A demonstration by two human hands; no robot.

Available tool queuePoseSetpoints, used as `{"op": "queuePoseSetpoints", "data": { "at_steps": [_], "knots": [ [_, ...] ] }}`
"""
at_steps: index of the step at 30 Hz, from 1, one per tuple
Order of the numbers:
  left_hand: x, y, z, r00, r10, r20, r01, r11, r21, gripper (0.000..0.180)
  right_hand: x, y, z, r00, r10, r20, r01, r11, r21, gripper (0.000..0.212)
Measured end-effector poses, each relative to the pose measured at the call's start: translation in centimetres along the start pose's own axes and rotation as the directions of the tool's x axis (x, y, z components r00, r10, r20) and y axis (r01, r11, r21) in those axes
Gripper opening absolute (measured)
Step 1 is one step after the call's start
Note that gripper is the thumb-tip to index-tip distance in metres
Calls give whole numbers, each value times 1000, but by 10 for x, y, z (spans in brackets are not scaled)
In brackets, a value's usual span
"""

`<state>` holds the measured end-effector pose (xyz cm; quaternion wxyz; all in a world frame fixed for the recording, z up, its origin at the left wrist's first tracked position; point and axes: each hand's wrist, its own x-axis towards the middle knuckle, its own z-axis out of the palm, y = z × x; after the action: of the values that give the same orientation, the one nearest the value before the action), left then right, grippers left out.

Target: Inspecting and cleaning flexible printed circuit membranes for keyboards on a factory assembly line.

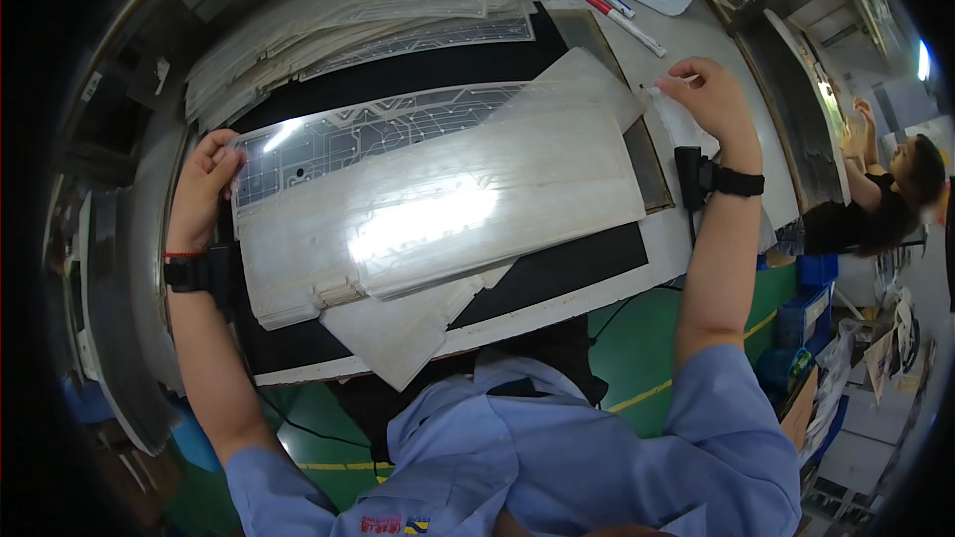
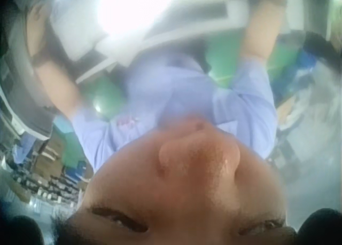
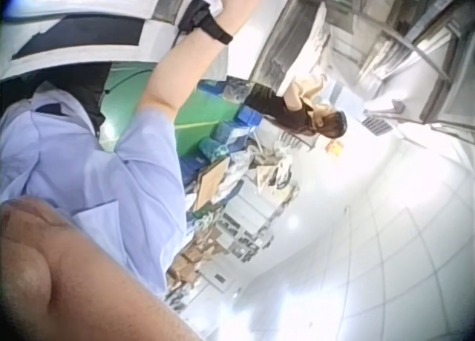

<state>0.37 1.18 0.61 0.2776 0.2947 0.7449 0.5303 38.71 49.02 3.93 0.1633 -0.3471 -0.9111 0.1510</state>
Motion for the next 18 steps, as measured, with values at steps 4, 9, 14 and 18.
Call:
{"op": "queuePoseSetpoints", "data": {
  "at_steps": [4,9,14,18],
  "knots": [
    [2,-4,-3,1000,8,16,-8,1000,-3,24,-2,13,0,997,-26,72,32,997,-73,31],
    [2,-4,-6,1000,19,25,-19,1000,-8,24,9,22,6,998,48,-39,-42,990,138,30],
    [1,-4,-6,998,39,53,-37,999,-22,25,13,-8,10,972,132,-195,122,429,895,26],
    [2,-4,-7,997,50,60,-46,997,-56,25,13,-31,-7,994,27,-109,98,276,956,22]
  ]
}}
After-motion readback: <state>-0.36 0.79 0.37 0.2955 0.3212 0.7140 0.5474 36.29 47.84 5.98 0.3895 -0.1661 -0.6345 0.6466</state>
